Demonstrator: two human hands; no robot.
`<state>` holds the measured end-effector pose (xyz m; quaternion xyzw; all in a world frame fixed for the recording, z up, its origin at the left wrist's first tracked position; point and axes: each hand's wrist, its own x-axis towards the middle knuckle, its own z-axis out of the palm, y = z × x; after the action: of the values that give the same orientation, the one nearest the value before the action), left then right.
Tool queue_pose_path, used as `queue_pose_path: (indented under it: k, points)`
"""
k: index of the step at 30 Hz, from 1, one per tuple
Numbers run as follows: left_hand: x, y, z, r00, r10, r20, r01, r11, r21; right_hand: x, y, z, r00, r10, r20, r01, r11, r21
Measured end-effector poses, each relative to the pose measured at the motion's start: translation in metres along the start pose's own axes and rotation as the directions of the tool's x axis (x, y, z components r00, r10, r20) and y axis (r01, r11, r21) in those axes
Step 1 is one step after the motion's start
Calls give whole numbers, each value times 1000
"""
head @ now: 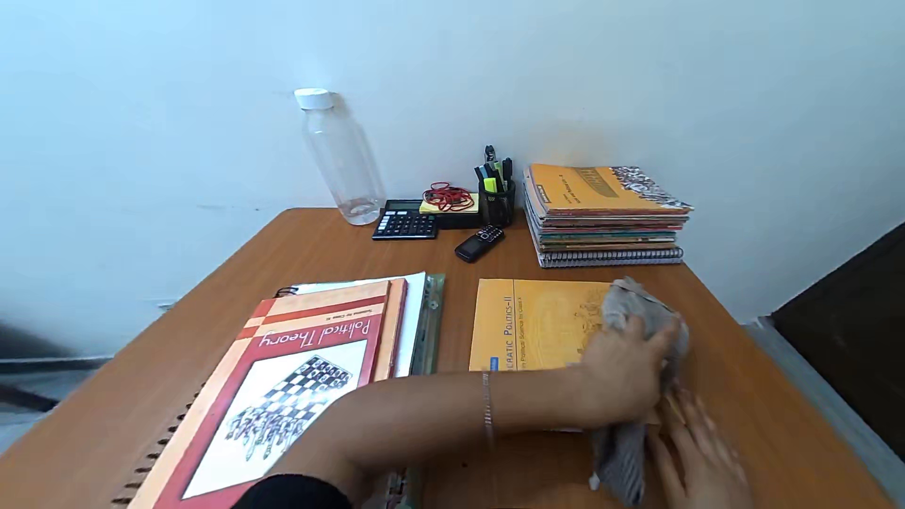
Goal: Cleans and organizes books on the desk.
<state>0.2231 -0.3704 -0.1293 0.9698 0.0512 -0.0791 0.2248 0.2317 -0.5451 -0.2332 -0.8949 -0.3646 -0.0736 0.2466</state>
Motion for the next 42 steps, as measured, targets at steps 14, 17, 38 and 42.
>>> queue_pose_path:
  k: [14, 17, 38, 42]
  points:
    - [-27, -99, -22, 955, -287, -80, 297, 935, 196, -2, 1, 0, 998, 62, 19, -63, 997, 47]
    - [-56, -141, -35, 898, -416, -147, 440, 862, 253, -1, 0, -1, 997, 77, 22, -78, 995, 58]
    - [29, -9, 21, 954, 277, 113, -289, 951, 114, -3, -7, -2, 991, 128, -45, -126, 991, 43]
    - [27, -49, 10, 979, 201, 12, -199, 958, 206, -2, -7, -3, 993, 119, -4, -119, 992, 47]
